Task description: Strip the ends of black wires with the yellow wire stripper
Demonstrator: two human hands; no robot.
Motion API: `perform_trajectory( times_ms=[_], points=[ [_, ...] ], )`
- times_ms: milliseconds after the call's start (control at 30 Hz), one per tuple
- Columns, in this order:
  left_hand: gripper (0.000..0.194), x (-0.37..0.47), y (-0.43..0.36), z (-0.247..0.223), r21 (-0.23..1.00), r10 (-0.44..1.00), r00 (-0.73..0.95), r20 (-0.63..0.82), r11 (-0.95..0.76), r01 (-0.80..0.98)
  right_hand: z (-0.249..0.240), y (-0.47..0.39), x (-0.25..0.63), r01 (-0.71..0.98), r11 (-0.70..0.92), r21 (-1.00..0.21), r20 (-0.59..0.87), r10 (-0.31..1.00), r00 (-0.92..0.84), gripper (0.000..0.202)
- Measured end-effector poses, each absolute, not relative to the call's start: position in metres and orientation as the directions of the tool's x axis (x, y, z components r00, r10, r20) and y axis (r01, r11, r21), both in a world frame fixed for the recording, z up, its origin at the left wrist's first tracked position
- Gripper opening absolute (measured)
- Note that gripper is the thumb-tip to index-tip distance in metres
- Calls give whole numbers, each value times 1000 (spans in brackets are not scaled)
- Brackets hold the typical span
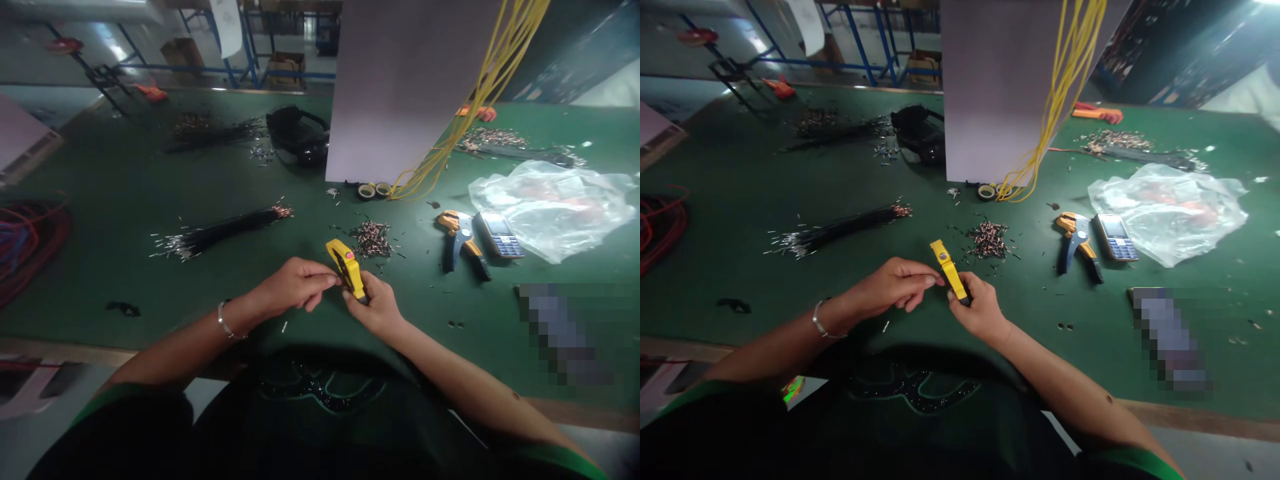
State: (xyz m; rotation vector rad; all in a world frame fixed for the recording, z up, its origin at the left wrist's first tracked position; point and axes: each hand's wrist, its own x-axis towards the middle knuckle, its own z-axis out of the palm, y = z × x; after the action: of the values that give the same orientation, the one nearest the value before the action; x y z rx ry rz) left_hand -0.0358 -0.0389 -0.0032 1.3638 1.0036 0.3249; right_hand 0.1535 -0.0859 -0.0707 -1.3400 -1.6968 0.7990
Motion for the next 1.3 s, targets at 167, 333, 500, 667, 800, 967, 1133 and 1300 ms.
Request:
perform_trajectory(
  times_ms=[167, 333, 500, 667, 800, 967, 1133, 1300],
  points=[
    [40, -39, -32, -16, 926, 780, 522, -344, 192, 325, -67, -82, 154, 98, -85, -992, -95, 990, -105, 16],
    [30, -54, -21, -35, 806, 882, 468, -52, -240, 541, -68, -79, 154, -76, -173, -982, -164, 979, -121, 20],
    [39, -56, -24, -45, 489, 743, 585, 326, -662, 568, -69, -78, 154, -143, -229, -963, -208, 967, -146, 22],
    [28, -47, -36, -35, 495, 559, 658, 505, -812, 311, -70, -77, 152, -156, -250, -956, -225, 961, -162, 21],
    [23, -43, -39, -17, 758, 722, 590, 361, -596, 265, -72, -78, 150, -163, -264, -951, -233, 955, -186, 21],
    [20, -38, -37, -15, 993, 857, 504, 105, -118, -5, -71, -79, 146, -123, -249, -961, -219, 951, -217, 19],
    [13, -31, -36, -25, 938, 859, 512, -13, 187, -291, -69, -80, 142, -86, -250, -964, -224, 946, -235, 18],
    [14, -30, -36, -25, 907, 870, 489, -71, 260, -332, -69, -83, 142, -21, -254, -967, -241, 940, -242, 16]
  ],
)
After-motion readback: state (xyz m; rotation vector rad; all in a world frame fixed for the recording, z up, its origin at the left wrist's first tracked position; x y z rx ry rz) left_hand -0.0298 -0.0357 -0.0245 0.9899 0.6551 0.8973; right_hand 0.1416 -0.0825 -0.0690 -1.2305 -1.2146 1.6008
